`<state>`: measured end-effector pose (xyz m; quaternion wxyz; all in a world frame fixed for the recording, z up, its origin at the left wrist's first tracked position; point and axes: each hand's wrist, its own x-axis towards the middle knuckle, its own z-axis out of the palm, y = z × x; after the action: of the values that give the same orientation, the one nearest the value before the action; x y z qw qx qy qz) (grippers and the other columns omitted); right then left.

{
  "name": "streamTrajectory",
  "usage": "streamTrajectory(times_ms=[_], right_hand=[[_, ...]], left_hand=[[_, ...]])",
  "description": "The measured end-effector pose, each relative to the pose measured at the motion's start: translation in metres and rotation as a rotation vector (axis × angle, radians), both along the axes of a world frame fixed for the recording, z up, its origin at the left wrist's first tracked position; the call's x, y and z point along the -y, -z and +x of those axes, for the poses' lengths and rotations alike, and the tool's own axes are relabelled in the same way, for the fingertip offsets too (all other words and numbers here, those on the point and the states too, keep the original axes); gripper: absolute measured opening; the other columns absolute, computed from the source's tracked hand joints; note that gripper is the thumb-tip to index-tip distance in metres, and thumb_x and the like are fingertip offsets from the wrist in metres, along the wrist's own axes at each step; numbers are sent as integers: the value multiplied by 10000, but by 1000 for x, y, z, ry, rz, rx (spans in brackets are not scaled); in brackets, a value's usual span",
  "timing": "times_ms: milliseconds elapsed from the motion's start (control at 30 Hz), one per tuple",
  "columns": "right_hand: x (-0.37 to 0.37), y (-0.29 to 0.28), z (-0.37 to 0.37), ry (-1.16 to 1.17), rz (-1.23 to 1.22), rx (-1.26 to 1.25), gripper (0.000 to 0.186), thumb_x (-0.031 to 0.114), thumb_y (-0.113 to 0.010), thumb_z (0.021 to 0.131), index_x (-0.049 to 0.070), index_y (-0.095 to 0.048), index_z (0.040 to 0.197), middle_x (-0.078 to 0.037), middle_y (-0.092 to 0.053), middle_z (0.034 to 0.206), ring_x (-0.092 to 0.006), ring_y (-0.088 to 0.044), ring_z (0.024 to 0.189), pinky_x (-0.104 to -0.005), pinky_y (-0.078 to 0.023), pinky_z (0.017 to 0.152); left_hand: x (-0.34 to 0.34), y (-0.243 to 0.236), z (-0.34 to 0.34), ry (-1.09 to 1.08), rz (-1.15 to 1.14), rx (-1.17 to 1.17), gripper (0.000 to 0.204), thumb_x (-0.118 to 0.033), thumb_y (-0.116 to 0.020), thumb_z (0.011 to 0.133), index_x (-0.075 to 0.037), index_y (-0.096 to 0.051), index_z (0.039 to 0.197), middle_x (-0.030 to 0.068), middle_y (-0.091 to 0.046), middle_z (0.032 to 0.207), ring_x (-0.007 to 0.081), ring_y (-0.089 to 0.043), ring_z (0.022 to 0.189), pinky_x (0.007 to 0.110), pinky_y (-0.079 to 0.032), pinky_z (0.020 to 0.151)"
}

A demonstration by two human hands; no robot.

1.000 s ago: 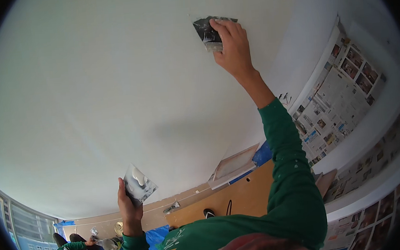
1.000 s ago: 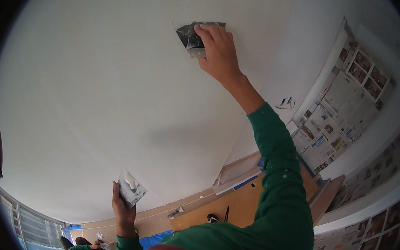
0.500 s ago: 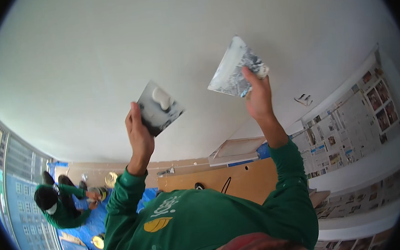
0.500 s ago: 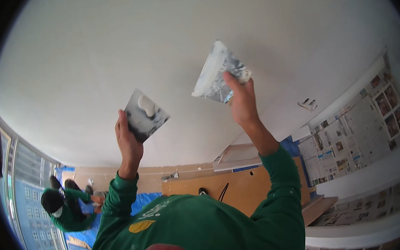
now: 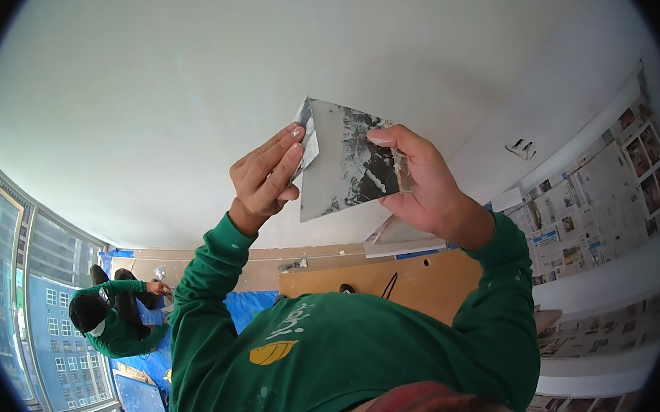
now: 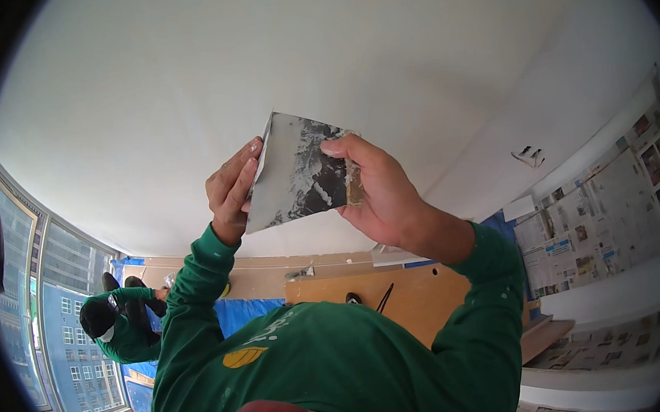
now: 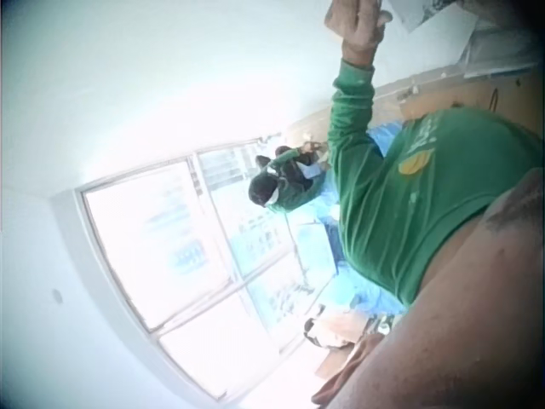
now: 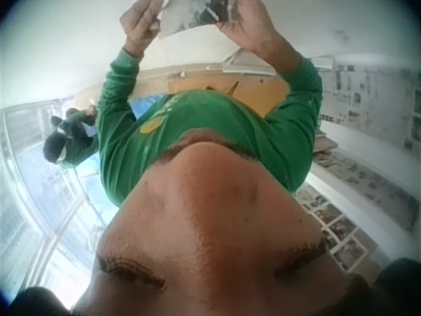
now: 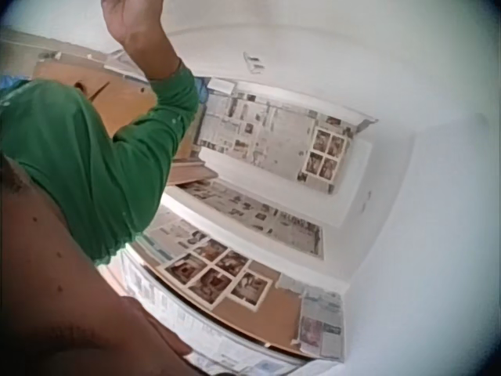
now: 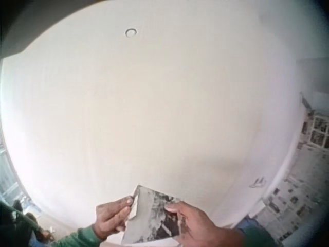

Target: The person patches a wall by using two putty scrapers to transfer and apply white putty to a small hole or imperfection on the surface, smoothing it over repeatedly to create a flush finish.

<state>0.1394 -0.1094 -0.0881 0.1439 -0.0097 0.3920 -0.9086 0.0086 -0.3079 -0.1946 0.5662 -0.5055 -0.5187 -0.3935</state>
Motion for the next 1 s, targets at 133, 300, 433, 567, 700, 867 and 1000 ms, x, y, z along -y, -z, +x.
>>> streamTrajectory(times_ms=[133,300,433,567,700,867,1000], right_hand=[[-22,-15,-6,7,48,-42,206,182,-554,962,23,-603,1083,-94,-696,1049,-225,-687,991,-393,-545,934],[-74,-133,-50,452,180,-419,177,126,-595,931,13,-606,1067,-105,-694,1033,-228,-686,965,-381,-548,927],[-121,-276,-69,752,610,-840,203,73,-662,903,-19,-611,1077,-99,-690,1086,-199,-680,978,-346,-539,936],[-156,-420,-84,1371,1633,-1034,273,63,-606,873,-58,-648,1114,-186,-681,992,-354,-639,1000,-444,-496,880],[-151,-466,-100,1614,2005,-1279,238,129,-583,912,-39,-667,1059,-223,-698,971,-394,-653,973,-459,-502,880],[-169,-526,-135,1607,2324,-1469,239,156,-572,922,-10,-668,1064,-248,-688,1043,-417,-638,1018,-450,-498,913],[-161,-537,-133,1738,2356,-1419,251,153,-562,927,-12,-654,1091,-250,-672,1080,-419,-618,1057,-458,-487,951]], left_hand=[[5,8,-10,-90,-245,219,388,-316,-545,1032,5,-666,1212,179,-707,1113,322,-714,999,331,-595,788],[7,100,8,289,122,1380,379,-271,-463,1087,55,-621,978,14,-554,793,79,-456,730,227,-390,638],[11,152,33,873,757,1763,453,-426,-476,1065,4,-595,1143,84,-675,1044,176,-673,885,301,-552,815],[35,251,37,1061,861,1798,529,-462,-470,1054,10,-545,1282,137,-649,1223,267,-671,1073,415,-548,955],[48,282,46,1045,1008,1840,522,-455,-475,1054,4,-537,1295,148,-635,1247,285,-650,1114,434,-540,966],[46,296,49,1063,1115,1789,513,-439,-483,1055,7,-525,1305,152,-627,1255,278,-650,1102,421,-546,949],[45,284,49,1083,1112,1754,510,-439,-495,1051,5,-531,1299,145,-629,1247,262,-651,1092,404,-551,932]])
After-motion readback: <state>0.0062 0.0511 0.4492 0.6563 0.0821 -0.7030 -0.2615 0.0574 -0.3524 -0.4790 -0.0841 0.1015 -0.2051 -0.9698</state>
